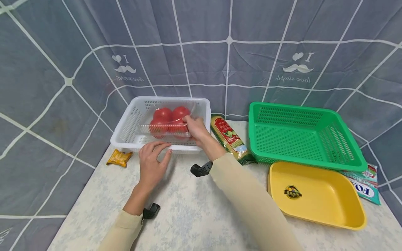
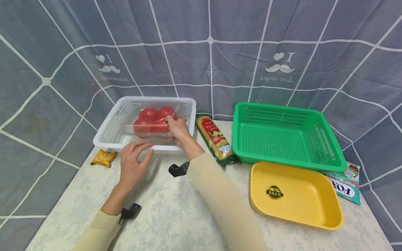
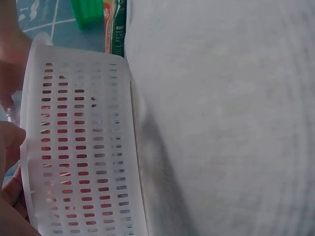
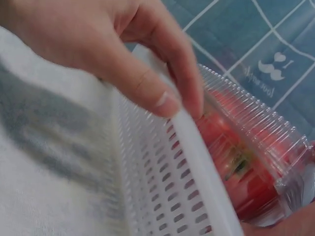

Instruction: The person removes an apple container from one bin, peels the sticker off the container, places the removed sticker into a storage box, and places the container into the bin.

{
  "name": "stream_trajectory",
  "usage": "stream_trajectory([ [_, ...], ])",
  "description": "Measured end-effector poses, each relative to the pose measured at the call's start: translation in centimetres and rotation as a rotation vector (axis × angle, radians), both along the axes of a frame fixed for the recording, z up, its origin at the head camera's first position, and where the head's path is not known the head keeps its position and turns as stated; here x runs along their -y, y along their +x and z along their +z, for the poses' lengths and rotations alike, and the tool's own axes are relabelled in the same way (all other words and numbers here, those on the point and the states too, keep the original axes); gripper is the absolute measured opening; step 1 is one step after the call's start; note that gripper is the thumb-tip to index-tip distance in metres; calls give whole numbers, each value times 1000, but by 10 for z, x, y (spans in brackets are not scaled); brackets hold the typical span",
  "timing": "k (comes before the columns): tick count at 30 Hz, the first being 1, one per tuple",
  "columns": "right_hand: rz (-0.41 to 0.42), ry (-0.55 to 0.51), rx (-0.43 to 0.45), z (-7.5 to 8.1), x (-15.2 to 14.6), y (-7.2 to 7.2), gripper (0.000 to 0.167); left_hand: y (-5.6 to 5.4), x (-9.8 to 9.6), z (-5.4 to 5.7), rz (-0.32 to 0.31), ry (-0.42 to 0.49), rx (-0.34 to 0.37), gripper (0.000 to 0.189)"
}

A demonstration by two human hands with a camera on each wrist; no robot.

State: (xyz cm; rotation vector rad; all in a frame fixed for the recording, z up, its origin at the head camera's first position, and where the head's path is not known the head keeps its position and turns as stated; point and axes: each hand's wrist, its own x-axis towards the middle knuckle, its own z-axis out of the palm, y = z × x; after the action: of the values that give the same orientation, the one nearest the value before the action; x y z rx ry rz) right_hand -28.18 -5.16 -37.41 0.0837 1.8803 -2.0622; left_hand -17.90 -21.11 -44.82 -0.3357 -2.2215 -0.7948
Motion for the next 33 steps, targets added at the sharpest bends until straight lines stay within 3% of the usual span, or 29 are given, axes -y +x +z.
stream_trajectory([
  [4, 6, 1, 27, -3, 4, -1, 34, 0, 1, 1, 0, -9, -3, 19],
  [10, 11, 88, 12, -5, 1, 1, 64, 1, 0, 2, -8, 3, -15, 19],
  [12, 9, 124, 13, -5, 0, 2, 61, 2, -1, 1, -12, 9, -15, 19],
  [17, -15, 185, -4, -3, 0, 3, 34, 4, 0, 0, -14, 4, -6, 19],
  [26, -12, 180, -31, 4, -3, 6, 50, 4, 3, 0, -8, 4, 1, 20],
  [33, 122, 353, -213, 8, -18, 9, 61, 2, 5, -1, -22, -19, 12, 21],
])
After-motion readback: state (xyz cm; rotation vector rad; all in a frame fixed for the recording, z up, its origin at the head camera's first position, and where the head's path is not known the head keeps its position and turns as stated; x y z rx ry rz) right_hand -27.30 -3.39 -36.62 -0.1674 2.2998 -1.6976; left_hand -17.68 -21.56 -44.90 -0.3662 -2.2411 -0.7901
